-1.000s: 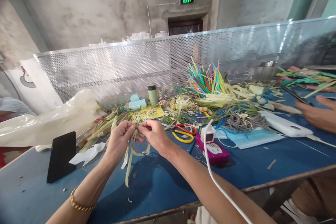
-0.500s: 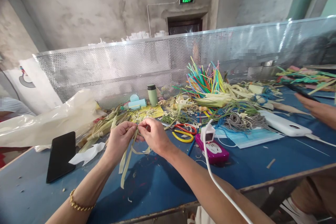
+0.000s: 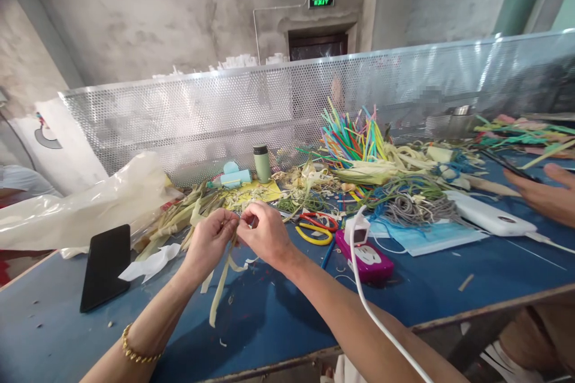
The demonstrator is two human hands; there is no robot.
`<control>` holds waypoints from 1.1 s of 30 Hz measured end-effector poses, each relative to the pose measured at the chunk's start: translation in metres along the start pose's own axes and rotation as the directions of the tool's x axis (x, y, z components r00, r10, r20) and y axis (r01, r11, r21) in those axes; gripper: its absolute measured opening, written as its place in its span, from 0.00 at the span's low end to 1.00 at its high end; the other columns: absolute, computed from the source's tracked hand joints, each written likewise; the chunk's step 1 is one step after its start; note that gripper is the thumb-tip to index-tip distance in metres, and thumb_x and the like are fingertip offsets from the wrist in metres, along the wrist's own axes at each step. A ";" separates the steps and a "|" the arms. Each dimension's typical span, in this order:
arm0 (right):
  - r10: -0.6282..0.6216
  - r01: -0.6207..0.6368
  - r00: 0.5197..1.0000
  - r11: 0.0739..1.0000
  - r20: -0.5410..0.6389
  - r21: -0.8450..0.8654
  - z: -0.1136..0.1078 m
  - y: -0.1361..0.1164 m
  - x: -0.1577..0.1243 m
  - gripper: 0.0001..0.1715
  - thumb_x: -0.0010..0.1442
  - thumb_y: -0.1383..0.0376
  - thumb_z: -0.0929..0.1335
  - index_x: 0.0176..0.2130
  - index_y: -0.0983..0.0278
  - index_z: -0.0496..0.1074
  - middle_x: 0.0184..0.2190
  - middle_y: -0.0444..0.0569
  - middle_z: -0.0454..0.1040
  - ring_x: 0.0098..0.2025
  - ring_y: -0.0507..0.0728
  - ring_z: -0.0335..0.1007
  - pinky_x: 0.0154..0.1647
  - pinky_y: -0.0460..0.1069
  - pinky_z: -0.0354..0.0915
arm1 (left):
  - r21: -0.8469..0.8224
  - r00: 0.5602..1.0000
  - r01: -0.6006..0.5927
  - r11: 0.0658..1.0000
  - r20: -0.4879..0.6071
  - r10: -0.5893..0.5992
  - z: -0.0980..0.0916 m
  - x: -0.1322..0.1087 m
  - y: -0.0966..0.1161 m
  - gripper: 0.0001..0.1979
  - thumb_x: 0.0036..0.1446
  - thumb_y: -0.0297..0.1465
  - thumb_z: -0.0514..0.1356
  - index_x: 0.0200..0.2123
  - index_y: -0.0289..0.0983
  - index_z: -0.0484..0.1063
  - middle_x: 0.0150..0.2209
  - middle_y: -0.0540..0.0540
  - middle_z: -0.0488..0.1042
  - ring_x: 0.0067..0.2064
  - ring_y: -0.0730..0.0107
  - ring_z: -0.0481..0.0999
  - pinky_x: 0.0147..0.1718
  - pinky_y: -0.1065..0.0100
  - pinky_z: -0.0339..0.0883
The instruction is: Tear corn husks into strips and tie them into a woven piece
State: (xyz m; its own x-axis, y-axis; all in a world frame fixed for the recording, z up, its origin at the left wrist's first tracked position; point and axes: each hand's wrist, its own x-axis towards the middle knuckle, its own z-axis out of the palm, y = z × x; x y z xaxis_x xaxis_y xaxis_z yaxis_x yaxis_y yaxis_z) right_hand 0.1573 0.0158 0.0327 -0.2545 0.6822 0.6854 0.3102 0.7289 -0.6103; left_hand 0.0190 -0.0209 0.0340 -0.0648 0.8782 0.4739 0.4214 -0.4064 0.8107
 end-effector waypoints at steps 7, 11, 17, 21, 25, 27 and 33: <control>0.042 -0.043 0.999 0.998 0.008 0.036 -0.003 0.004 0.003 0.06 0.50 0.72 0.66 0.24 0.64 0.67 0.25 0.43 0.67 0.26 0.50 0.59 0.29 0.46 0.58 | -0.152 0.996 0.078 0.985 0.044 -0.072 0.001 0.001 -0.006 0.06 0.59 0.35 0.55 0.32 0.41 0.66 0.19 0.50 0.75 0.20 0.64 0.74 0.24 0.67 0.65; 0.029 -0.029 1.000 0.999 0.005 0.029 -0.005 0.003 0.003 0.05 0.53 0.71 0.65 0.27 0.64 0.70 0.29 0.45 0.69 0.27 0.50 0.60 0.30 0.46 0.59 | -0.172 0.996 0.089 0.981 0.043 -0.083 0.002 0.002 -0.011 0.08 0.60 0.38 0.55 0.33 0.41 0.64 0.21 0.50 0.75 0.18 0.67 0.71 0.22 0.67 0.65; -0.059 0.058 0.998 0.997 -0.025 -0.044 -0.007 -0.003 0.001 0.05 0.54 0.72 0.66 0.27 0.64 0.68 0.29 0.45 0.67 0.28 0.51 0.61 0.31 0.46 0.59 | -0.018 1.000 0.013 1.000 -0.024 -0.013 0.000 0.002 -0.007 0.08 0.61 0.35 0.53 0.31 0.39 0.64 0.22 0.51 0.73 0.23 0.67 0.74 0.25 0.69 0.63; -0.083 0.082 0.996 0.995 -0.011 -0.062 -0.005 -0.003 0.000 0.05 0.53 0.72 0.67 0.28 0.64 0.69 0.28 0.45 0.67 0.29 0.52 0.61 0.31 0.46 0.58 | 0.096 0.995 -0.084 0.992 -0.042 0.088 -0.001 0.001 -0.002 0.08 0.60 0.32 0.54 0.28 0.38 0.66 0.22 0.51 0.71 0.25 0.71 0.70 0.25 0.71 0.59; -0.098 0.098 0.995 0.995 -0.001 -0.021 -0.003 -0.001 0.001 0.07 0.53 0.74 0.66 0.25 0.64 0.67 0.26 0.44 0.65 0.29 0.51 0.61 0.30 0.46 0.58 | 0.075 0.996 -0.074 0.994 -0.036 0.077 -0.002 0.002 0.000 0.08 0.59 0.31 0.54 0.28 0.37 0.66 0.21 0.52 0.69 0.24 0.72 0.67 0.25 0.72 0.57; -0.088 0.088 0.996 0.996 0.007 0.007 -0.003 0.000 0.001 0.07 0.52 0.74 0.66 0.25 0.64 0.67 0.26 0.44 0.65 0.29 0.51 0.61 0.30 0.45 0.59 | 0.027 0.999 -0.034 0.999 -0.034 0.035 -0.003 0.002 0.001 0.07 0.58 0.31 0.55 0.28 0.37 0.67 0.20 0.52 0.70 0.23 0.73 0.67 0.24 0.72 0.57; 0.002 -0.004 1.000 0.997 0.025 0.082 -0.004 0.001 0.000 0.05 0.53 0.72 0.65 0.27 0.65 0.68 0.25 0.43 0.67 0.27 0.50 0.62 0.29 0.45 0.60 | -0.220 0.993 0.107 0.970 0.069 -0.094 -0.001 0.001 -0.001 0.07 0.59 0.36 0.56 0.31 0.38 0.65 0.18 0.52 0.72 0.18 0.73 0.64 0.22 0.71 0.58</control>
State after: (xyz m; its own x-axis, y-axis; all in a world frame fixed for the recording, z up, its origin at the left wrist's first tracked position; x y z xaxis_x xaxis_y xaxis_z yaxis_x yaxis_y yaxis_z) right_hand 0.1609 0.0163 0.0339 -0.2767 0.6847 0.6742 0.2347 0.7285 -0.6435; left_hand 0.0176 -0.0197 0.0336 -0.0414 0.9279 0.3705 0.2024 -0.3553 0.9126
